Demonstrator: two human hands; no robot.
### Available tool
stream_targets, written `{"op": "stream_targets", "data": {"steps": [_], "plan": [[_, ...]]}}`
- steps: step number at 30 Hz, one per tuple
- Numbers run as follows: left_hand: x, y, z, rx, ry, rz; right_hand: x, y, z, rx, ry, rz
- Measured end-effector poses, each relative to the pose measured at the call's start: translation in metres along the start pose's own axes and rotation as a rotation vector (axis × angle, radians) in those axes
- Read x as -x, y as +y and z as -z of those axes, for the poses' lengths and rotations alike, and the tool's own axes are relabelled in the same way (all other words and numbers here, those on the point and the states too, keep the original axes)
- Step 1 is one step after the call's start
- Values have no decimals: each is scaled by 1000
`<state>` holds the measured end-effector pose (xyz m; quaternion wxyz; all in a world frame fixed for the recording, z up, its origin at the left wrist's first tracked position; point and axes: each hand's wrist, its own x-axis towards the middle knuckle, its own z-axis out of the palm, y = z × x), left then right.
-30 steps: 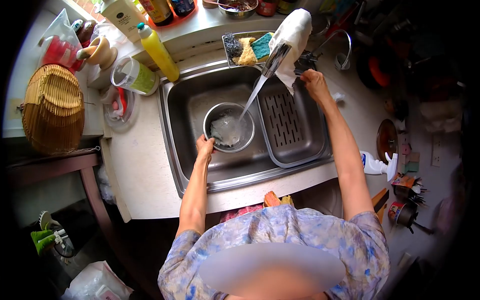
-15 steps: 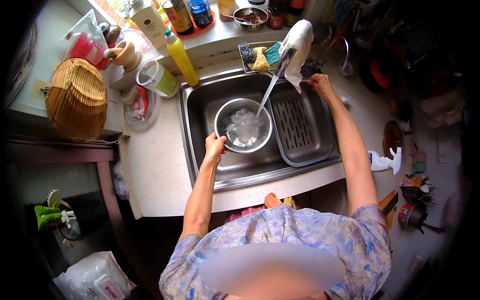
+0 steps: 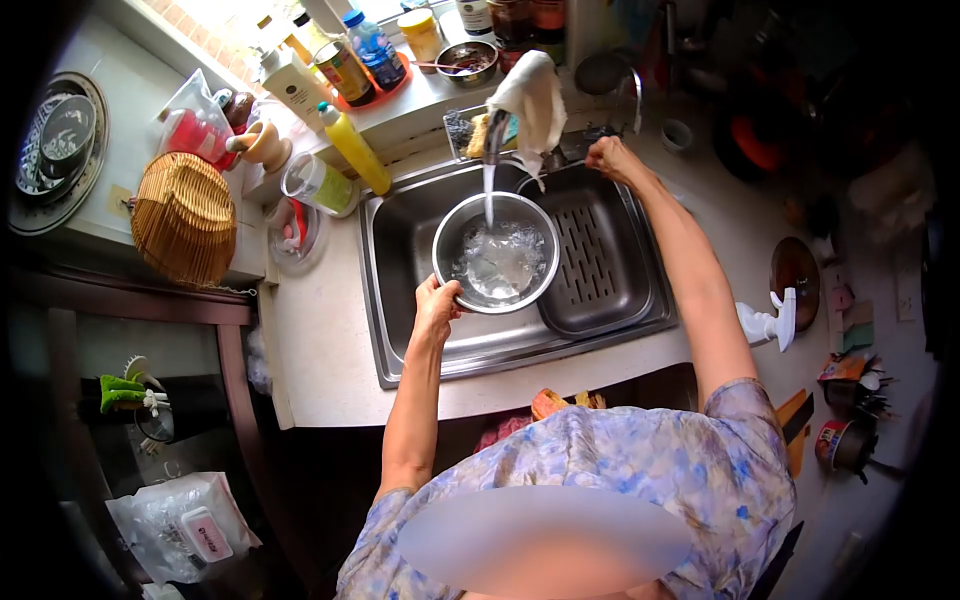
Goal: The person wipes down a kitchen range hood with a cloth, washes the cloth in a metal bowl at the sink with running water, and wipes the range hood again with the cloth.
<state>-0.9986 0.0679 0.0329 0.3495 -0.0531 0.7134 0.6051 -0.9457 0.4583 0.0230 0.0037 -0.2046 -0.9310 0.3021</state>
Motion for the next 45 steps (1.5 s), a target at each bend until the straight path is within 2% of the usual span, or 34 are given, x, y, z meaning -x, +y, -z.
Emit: {"op": "stream_targets", "data": {"steps": [1,2,4,6,8,11,17,21,24,26,28,34,37,39,43,44,45], "plan": [[3,-2,-8,25,-7,5,-8,15,-7,28,153,88],[6,-4,-16,21,-10,7,-7,17,-8,27,153,83],[14,-8,-33,55,-8,23,-5,17,-17,108,360,186],[21,-13,-53,83,-27,36,5,18,-25,62,618,210],[23,-19,-72,104,12,48,35,2,-17,-76,742,172],[18,-39,-100,155,22,60,85,-13,-12,-155,894,152],[-8,-92,-148,246,16,110,151,-6,-25,-283,896,78],[-13,-111,-173,236,104,146,170,-3,-40,-399,760,-19],[-13,-116,-193,229,200,179,174,5,-55,-362,655,-12],[-17,-123,-197,215,184,197,171,12,-69,-383,606,-15],[-20,-130,-204,227,244,214,168,19,-83,-296,557,48],[-28,-138,-208,238,263,250,150,43,-131,-233,334,36],[-35,-147,-207,241,287,248,140,45,-146,-84,246,31],[-43,-157,-207,211,317,241,135,39,-150,-18,121,-139],[-41,-160,-203,105,309,262,123,46,-173,177,114,-149],[-38,-158,-200,102,311,266,118,51,-175,160,14,-177],[-35,-156,-196,138,224,306,116,54,-177,143,-86,-204]]}}
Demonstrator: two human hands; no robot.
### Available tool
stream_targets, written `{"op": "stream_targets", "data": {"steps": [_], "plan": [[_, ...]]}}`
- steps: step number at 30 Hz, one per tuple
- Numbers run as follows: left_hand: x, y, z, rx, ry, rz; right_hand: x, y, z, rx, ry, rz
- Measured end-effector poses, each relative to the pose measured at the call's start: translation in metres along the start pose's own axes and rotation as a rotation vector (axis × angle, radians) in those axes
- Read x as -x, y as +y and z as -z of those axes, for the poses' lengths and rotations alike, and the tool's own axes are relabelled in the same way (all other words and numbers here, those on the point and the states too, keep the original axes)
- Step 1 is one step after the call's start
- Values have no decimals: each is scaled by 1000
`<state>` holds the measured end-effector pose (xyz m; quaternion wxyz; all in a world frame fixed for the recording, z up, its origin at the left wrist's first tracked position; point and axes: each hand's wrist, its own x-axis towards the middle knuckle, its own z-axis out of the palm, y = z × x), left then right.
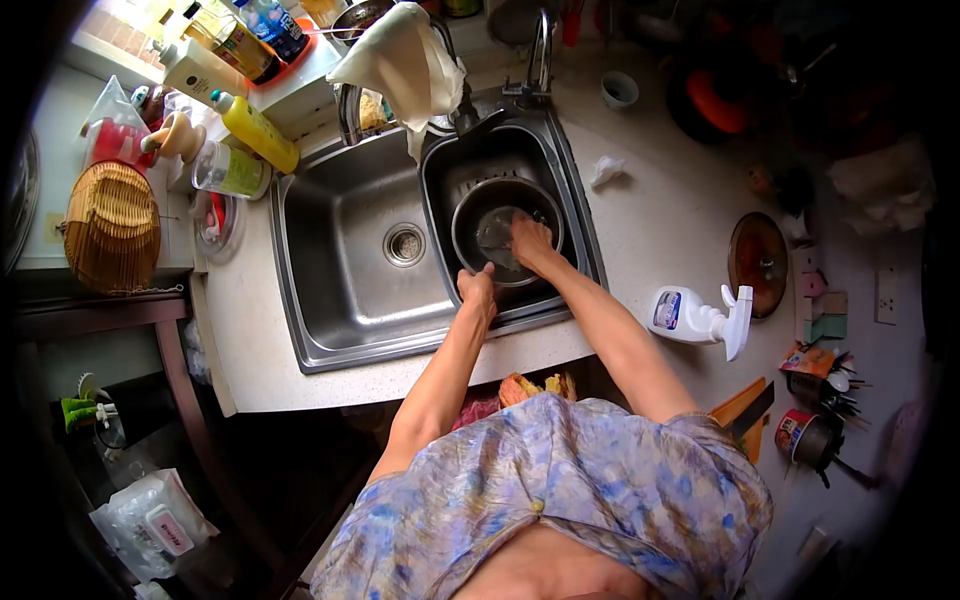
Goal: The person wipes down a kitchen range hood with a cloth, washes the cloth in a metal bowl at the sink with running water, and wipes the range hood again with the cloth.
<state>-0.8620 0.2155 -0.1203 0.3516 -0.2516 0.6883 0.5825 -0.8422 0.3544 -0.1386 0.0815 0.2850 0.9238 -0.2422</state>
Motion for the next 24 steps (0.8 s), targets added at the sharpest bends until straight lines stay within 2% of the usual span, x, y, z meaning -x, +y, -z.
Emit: {"op": "stream_targets", "data": {"steps": [1,2,4,5,6,7,8,9,10,11,13,14,15,17,18,19,20,22,23,24], "plan": [[6,3,3,19,-88,48,3,-2,3,0,-3,0],[16,2,5,20,-87,50,7,-6,11,-16,67,-60],[40,0,9,-213,45,-277,9,-10,16,-31,133,-125],[51,6,10,-217,44,-272,10,-9,13,17,104,-36],[62,14,10,-245,7,-374,11,-9,11,64,77,54],[67,18,11,-272,-31,-477,12,-8,15,62,76,50],[53,19,14,-294,-166,-471,13,-7,23,-79,76,34],[37,20,9,-293,-167,-471,14,-6,30,-219,76,18],[22,22,3,-382,-130,-522,14,-2,26,-347,170,27],[9,26,-5,-469,-94,-572,16,-3,33,-344,170,26],[-12,32,-20,-215,-185,-281,23,-4,50,-1035,-171,-193],[-33,31,-20,-102,-363,-164,25,-1,52,-1171,-212,-206],[-47,23,-23,-149,-327,-232,27,2,53,-1165,-212,-209],[-35,40,-20,-85,-433,-190,30,7,54,-1299,-168,-68],[-26,48,-19,-128,-387,-221,33,7,53,-1301,-166,-74],[-22,51,-17,-134,-390,-218,36,0,58,-1464,-160,-103],[-19,54,-17,-135,-340,-318,37,-3,60,-1628,-151,-130],[-15,57,-18,-144,-213,-507,34,3,52,-1554,-108,-119],[-14,57,-18,-149,-214,-507,32,5,49,-1477,-72,-104],[-13,57,-18,-234,-118,-592,30,7,45,-1482,-69,-105]]}}
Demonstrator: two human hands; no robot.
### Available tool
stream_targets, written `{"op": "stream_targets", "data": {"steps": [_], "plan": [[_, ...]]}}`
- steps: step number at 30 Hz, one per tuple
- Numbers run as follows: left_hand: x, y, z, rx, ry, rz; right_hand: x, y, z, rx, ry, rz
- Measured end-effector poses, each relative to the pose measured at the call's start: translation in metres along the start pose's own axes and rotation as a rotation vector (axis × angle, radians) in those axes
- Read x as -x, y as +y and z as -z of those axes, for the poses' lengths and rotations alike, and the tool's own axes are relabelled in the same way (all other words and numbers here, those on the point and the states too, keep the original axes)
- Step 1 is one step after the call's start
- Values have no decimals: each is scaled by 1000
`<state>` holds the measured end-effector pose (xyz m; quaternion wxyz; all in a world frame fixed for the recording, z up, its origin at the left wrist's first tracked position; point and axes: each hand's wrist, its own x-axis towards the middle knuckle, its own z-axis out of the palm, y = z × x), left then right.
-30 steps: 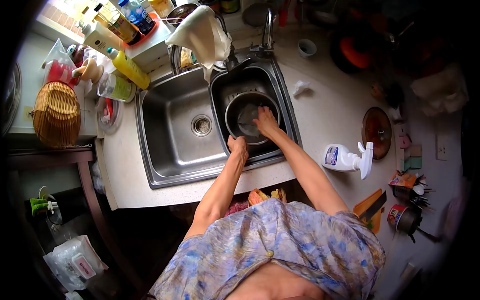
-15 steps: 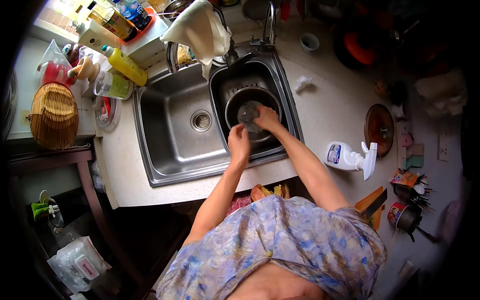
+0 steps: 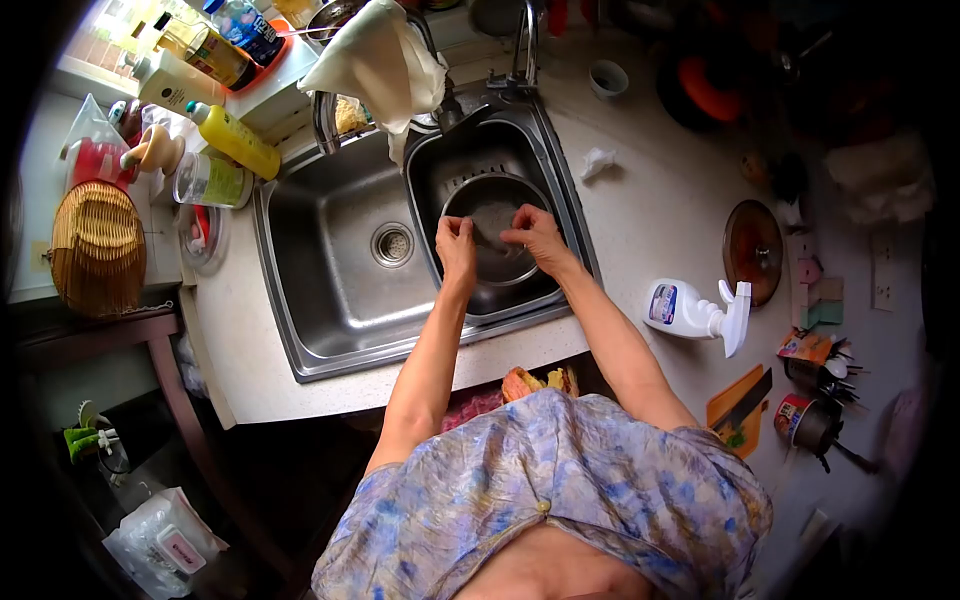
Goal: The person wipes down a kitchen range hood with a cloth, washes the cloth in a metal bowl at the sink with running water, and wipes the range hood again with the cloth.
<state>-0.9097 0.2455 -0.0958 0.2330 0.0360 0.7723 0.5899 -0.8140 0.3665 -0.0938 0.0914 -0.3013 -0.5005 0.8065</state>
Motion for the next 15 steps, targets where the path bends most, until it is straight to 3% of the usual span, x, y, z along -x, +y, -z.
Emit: {"op": "stream_targets", "data": {"steps": [2,3,5,7,8,11,13,15], "plan": [[8,7,-5,-129,118,-97,-1,-3,-10,714,115,162],[7,0,-9,-172,170,-167,-1,-1,-17,711,118,162],[10,-1,-16,-244,224,-180,-4,8,-27,776,255,545],[11,0,-18,-307,237,-246,-3,12,-24,743,260,553],[9,1,-18,-369,257,-315,-2,13,-21,793,245,503],[9,12,-16,-270,221,-255,0,8,-8,1045,164,253],[6,9,-16,-251,226,-248,1,7,-4,1102,145,277],[3,6,-16,-228,232,-249,-1,8,-3,1180,38,443]]}}
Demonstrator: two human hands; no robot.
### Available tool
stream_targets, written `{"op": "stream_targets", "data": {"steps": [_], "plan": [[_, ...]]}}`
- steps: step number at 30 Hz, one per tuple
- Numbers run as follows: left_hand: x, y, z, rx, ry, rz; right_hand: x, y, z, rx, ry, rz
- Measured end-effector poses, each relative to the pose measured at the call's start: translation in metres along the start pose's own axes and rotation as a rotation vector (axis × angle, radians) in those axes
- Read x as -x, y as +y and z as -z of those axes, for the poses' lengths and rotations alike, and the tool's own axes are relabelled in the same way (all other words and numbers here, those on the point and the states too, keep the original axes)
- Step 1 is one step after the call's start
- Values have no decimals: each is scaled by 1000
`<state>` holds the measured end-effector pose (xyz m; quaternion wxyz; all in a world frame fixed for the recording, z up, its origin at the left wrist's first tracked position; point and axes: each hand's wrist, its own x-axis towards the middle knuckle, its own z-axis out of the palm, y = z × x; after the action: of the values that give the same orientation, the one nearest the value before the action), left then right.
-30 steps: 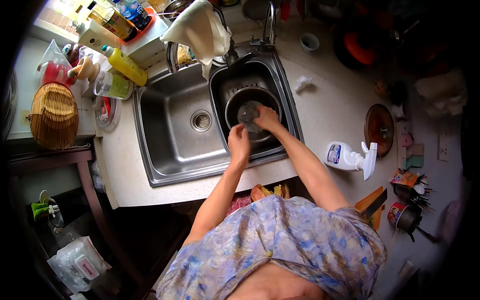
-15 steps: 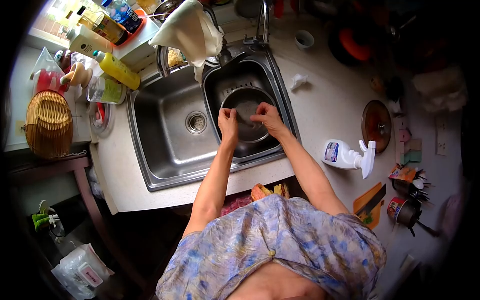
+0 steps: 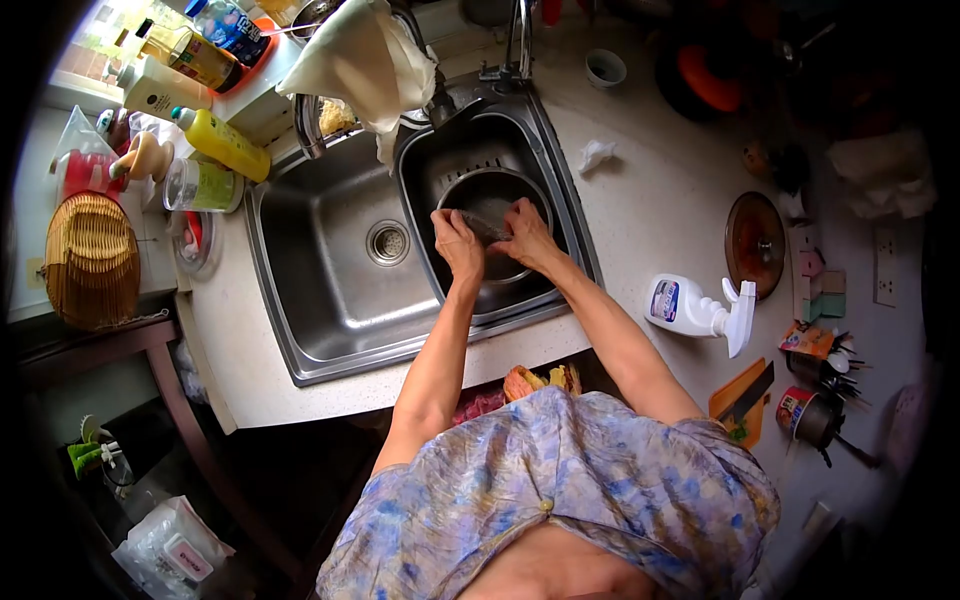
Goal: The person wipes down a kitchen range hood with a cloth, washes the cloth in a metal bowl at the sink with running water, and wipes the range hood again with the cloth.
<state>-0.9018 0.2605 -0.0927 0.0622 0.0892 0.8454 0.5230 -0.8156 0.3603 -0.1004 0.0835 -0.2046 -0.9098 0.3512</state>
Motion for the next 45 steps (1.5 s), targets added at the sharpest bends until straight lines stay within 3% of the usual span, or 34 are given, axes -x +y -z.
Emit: {"op": "stream_targets", "data": {"steps": [4,5,6,8,9,10,12,13,14,16,17,18,20,21,22,23,24,26,27,28,30,32,33,35,36,37,38,40,42,44,45], "plan": [[-1,-24,-18,-84,14,69,-1,-4,-17,314,-128,-60],[0,-30,-24,-156,36,75,-2,-10,-15,419,-294,-52],[0,-36,-27,-157,36,75,-6,-6,-20,419,-294,-52],[1,-26,-23,-324,-251,405,-18,-1,-27,228,-433,-303],[-5,-25,-21,-281,-377,576,-18,2,-30,159,-266,-386],[-8,-30,-29,-279,-379,575,-19,9,-38,161,-265,-387],[-9,-46,-44,584,-98,924,-23,28,-60,-486,89,-716],[-9,-47,-43,695,-112,998,-20,-11,-23,-927,60,-851],[-10,-43,-40,697,-110,991,-15,-19,-15,-929,61,-845],[-9,-32,-32,866,-171,1081,-1,-27,-8,-852,-194,-560],[-15,-30,-26,1143,-340,1122,8,-38,-7,-583,-26,-269],[-9,-30,-18,1103,-350,1257,17,-49,-7,-308,138,20],[-17,-100,-34,1384,-856,989,26,-75,10,-399,79,96],[-11,-96,-35,1380,-858,992,24,-74,7,-342,67,160],[1,-83,-35,1291,-713,739,22,-72,3,-284,55,223],[5,-68,-33,1243,-645,612,17,-68,0,-287,57,218],[10,-52,-30,1187,-569,494,8,-62,-2,-211,0,104],[6,-12,-23,1171,-484,766,-11,-45,-10,-139,-57,-14],[5,-4,-22,1157,-438,901,-22,-32,-16,-227,93,-142],[2,-8,-22,1154,-437,904,-26,-26,-19,-314,243,-272],[-4,-31,-28,961,-423,885,-18,-32,-16,-290,297,-238],[-4,-55,-36,1040,-379,892,-3,-48,-13,-199,402,192],[0,-59,-34,855,-448,529,9,-71,-3,-180,268,217],[1,-70,-37,490,-592,92,3,-60,-13,-160,199,-8],[0,-55,-32,565,-584,275,-8,-35,-30,-161,202,-151],[-1,-40,-28,642,-552,461,-16,-24,-31,-123,279,-162],[1,-3,-15,946,-394,914,-20,-17,-28,-125,281,-162],[-3,-13,-14,857,-324,956,-19,-4,-24,-34,74,-290],[-11,-20,-21,787,-245,982,-19,1,-28,-18,75,-269],[-8,-28,-22,820,-115,938,-10,-5,-40,222,213,-307],[-12,-49,-33,710,-100,887,-7,-3,-41,293,22,-228]]}}
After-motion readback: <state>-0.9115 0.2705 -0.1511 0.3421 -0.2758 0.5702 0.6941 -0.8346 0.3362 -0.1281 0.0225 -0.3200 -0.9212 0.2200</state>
